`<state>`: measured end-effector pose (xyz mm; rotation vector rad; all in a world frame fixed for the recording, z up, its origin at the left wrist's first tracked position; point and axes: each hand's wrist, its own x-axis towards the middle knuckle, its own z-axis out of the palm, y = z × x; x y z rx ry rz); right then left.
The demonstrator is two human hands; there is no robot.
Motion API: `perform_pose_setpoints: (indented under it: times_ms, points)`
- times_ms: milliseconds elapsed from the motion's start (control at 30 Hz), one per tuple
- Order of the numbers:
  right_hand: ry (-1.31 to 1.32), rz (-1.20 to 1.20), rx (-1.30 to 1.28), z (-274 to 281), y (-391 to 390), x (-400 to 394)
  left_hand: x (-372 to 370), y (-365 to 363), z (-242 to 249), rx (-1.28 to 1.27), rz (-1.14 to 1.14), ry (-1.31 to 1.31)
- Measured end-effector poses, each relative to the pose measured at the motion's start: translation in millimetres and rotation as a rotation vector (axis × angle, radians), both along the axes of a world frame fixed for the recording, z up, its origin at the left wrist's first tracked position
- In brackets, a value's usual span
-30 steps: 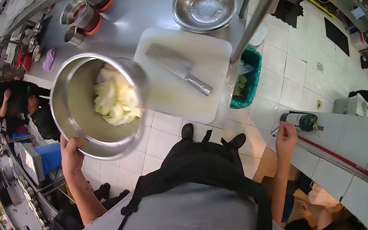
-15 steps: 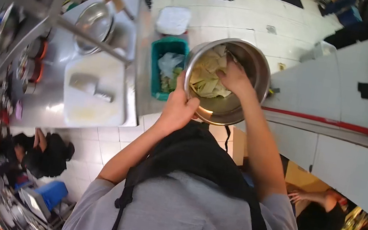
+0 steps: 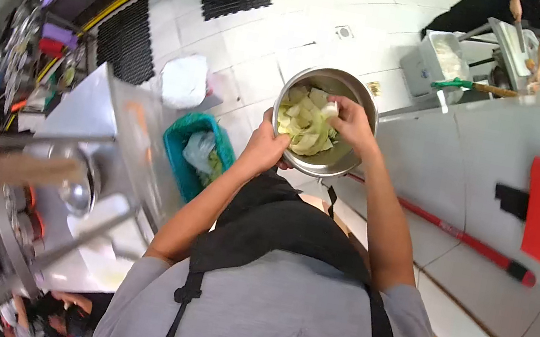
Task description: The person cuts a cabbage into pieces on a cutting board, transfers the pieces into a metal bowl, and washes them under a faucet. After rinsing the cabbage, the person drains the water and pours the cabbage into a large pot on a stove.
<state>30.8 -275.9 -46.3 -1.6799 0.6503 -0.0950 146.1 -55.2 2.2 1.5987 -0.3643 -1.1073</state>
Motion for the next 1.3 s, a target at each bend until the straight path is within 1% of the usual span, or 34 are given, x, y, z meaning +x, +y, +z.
perform_pose_setpoints:
  times_ms: [100, 133, 233, 267, 333, 367, 467, 533, 567, 600, 667, 700, 767, 833, 867, 900, 967, 1000, 1100, 1133, 1233, 1300]
  points:
    - [0.1, -0.09, -0.091, 14, -41, 13, 37, -64, 21, 0.057, -0.137, -0.108]
    - [0.004, -0.184, -0.089, 19, -49, 20, 52, -84, 24, 0.077, -0.215, -0.232]
    - [0.093, -0.318, -0.067, 37, -90, 39, 90, -145, 4, 0.046, -0.344, -0.493]
    - [0.035, -0.389, -0.037, 38, -103, 47, 104, -165, 19, 0.081, -0.381, -0.396]
    - [-0.028, -0.472, -0.027, 40, -132, 65, 125, -203, 14, 0.057, -0.418, -0.327]
    - [-0.061, -0.511, -0.017, 39, -146, 74, 135, -221, 11, 0.042, -0.431, -0.332]
    - [-0.182, -0.561, 0.156, 21, -198, 105, 164, -271, -4, -0.018, -0.449, -0.412]
    - [-0.156, -0.467, 0.22, 29, -223, 136, 184, -304, -44, -0.037, -0.408, -0.273]
    - [-0.143, -0.412, 0.252, 31, -238, 154, 197, -321, -46, -0.018, -0.396, -0.207]
    - [-0.143, -0.357, 0.21, 17, -253, 172, 210, -340, -36, 0.003, -0.381, -0.141]
    - [-0.123, -0.202, 0.33, 1, -280, 198, 233, -370, -14, 0.108, -0.374, -0.007]
    - [-0.113, -0.13, 0.384, -2, -296, 213, 247, -388, -16, 0.113, -0.363, -0.019]
    - [-0.149, -0.142, 0.451, -24, -315, 238, 270, -416, -18, 0.133, -0.345, -0.024]
    - [-0.223, -0.155, 0.515, -37, -348, 267, 294, -456, -21, 0.141, -0.303, -0.108]
    - [-0.113, -0.129, 0.568, -30, -366, 279, 305, -474, -12, 0.149, -0.285, -0.136]
    - [-0.109, -0.175, 0.603, -26, -378, 290, 311, -485, -7, 0.173, -0.274, -0.151]
    - [-0.106, -0.272, 0.654, -12, -411, 310, 329, -519, -15, 0.189, -0.28, -0.153]
    - [-0.08, -0.225, 0.596, -11, -433, 318, 336, -538, -14, 0.19, -0.287, -0.161]
    - [-0.058, -0.157, 0.588, 7, -503, 345, 360, -607, -13, 0.192, -0.342, -0.182]
    - [-0.057, -0.154, 0.479, 6, -525, 355, 368, -632, -15, 0.193, -0.371, -0.172]
    - [-0.023, -0.197, 0.421, -15, -600, 377, 395, -713, -24, 0.19, -0.448, -0.17]
    - [-0.05, -0.202, 0.357, -24, -654, 384, 411, -770, -29, 0.197, -0.523, -0.175]
